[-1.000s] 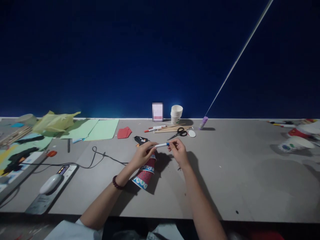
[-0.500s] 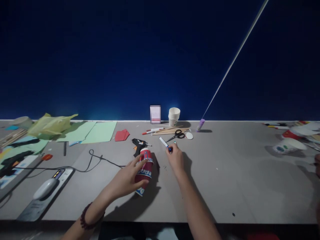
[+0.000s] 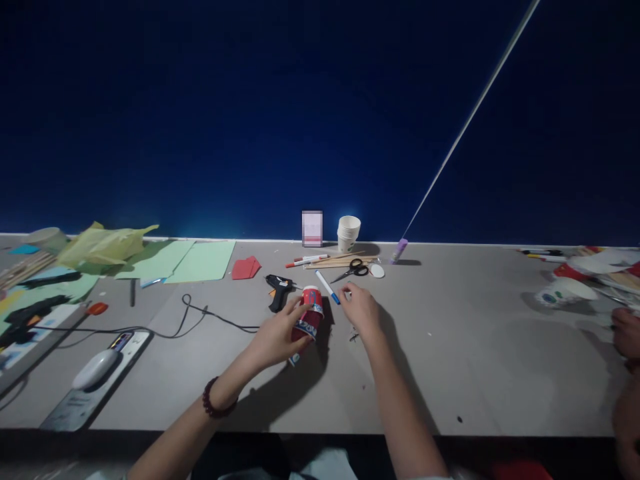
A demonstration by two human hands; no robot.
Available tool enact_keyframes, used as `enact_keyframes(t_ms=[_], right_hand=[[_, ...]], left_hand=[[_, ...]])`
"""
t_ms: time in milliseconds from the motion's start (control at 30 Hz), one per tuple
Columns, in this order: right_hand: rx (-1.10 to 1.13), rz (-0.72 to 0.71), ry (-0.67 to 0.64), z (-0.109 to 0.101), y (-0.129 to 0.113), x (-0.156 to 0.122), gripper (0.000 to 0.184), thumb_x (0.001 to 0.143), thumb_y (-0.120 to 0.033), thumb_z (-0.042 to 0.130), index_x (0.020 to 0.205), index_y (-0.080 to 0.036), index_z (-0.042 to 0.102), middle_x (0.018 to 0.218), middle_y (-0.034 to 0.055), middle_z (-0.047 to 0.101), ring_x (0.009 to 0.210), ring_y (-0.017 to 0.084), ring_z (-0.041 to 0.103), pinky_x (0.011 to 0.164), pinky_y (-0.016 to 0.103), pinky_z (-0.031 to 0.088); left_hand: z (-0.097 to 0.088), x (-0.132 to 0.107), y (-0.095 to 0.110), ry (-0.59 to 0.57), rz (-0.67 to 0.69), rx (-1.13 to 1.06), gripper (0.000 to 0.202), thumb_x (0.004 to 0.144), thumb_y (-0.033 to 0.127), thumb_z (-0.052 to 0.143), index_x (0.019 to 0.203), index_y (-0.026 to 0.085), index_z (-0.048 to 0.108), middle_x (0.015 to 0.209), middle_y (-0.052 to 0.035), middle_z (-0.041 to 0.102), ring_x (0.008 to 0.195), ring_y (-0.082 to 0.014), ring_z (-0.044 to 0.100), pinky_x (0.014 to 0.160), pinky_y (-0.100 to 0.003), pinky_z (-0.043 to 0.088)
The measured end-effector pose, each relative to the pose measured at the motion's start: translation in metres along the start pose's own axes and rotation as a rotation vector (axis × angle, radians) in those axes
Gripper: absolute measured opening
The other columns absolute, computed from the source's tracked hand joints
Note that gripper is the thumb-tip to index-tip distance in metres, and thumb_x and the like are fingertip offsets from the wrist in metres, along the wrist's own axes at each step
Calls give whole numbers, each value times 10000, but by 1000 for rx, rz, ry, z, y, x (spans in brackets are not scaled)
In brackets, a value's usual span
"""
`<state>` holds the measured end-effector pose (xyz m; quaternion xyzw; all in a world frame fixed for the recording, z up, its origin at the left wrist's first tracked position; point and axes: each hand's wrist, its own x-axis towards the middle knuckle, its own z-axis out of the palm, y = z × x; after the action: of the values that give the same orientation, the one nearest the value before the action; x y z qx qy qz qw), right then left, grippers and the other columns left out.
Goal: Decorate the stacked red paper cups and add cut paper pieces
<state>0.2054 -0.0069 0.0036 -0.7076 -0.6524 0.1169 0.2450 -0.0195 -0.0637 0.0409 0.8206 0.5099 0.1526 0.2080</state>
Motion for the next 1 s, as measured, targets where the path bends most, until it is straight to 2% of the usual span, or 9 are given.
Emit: enact_keyframes(t_ms=[100, 200, 267, 400, 500, 600, 800, 867, 1000], right_hand=[[-102, 41, 13, -15, 11, 22, 241, 897, -280, 494, 995, -242, 711, 930, 78, 750, 789, 223, 672, 666, 287, 455], [-259, -28, -57, -22, 20, 53, 373, 906, -155, 410, 1158, -214, 678, 1096, 109, 728, 929, 235, 669, 772, 303, 471], [-284, -85, -104, -20, 23, 72, 405, 875, -90, 430, 1168, -218, 680, 1164, 104, 709, 1008, 228, 648, 833, 294, 459], [-356, -193, -182, -10, 23, 93, 365, 864, -40, 453, 1103, -180, 691, 1136, 136, 700, 1072, 234, 617, 887, 295, 430], [-418, -220, -198, -5, 23, 100, 368, 894, -44, 423, 1173, -149, 639, 1068, 182, 688, 983, 255, 647, 832, 322, 436], [-465, -261, -216, -6, 23, 103, 373, 902, -50, 433, 1216, -155, 605, 1024, 186, 681, 917, 264, 662, 795, 328, 432], [-529, -389, -245, -11, 22, 102, 340, 923, -71, 422, 1194, -147, 613, 1051, 194, 687, 1017, 287, 625, 874, 348, 400], [-535, -431, -265, -13, 24, 103, 347, 930, -75, 417, 1209, -154, 608, 1059, 185, 692, 1014, 278, 617, 870, 342, 396], [-546, -498, -309, -15, 28, 106, 321, 933, -88, 434, 1175, -168, 629, 1069, 160, 692, 977, 260, 608, 837, 330, 398]], left_hand=[[0, 13, 4, 18, -25, 36, 582, 791, 320, 669, 1344, 219, 519, 1474, -168, 446, 1110, -336, 644, 826, -400, 552], [2, 25, 8, 31, -75, 62, 547, 806, 344, 652, 1322, 215, 526, 1447, -170, 471, 1122, -339, 632, 809, -401, 549], [3, 32, 9, 41, -64, 62, 544, 822, 358, 631, 1333, 220, 508, 1423, -162, 495, 1142, -335, 619, 821, -393, 540], [6, 45, 11, 52, -74, 82, 505, 831, 373, 609, 1293, 191, 522, 1403, -171, 500, 1027, -326, 663, 771, -391, 532], [6, 52, 14, 60, -74, 124, 501, 836, 398, 602, 1284, 190, 518, 1321, -160, 552, 961, -311, 679, 726, -365, 523], [3, 59, 17, 45, -49, 147, 447, 848, 419, 590, 1221, 176, 544, 1222, -159, 590, 877, -295, 686, 663, -351, 511], [-6, 67, 7, 75, -54, 107, 431, 809, 472, 660, 1116, 182, 578, 1119, -146, 625, 844, -291, 683, 665, -348, 501], [-12, 70, 1, 135, -62, 66, 466, 817, 503, 651, 1145, 182, 575, 1125, -142, 636, 858, -288, 679, 681, -350, 499], [-26, 75, -9, 312, -81, -89, 379, 871, 412, 610, 1174, 186, 588, 1153, -138, 655, 819, -235, 669, 631, -315, 483]])
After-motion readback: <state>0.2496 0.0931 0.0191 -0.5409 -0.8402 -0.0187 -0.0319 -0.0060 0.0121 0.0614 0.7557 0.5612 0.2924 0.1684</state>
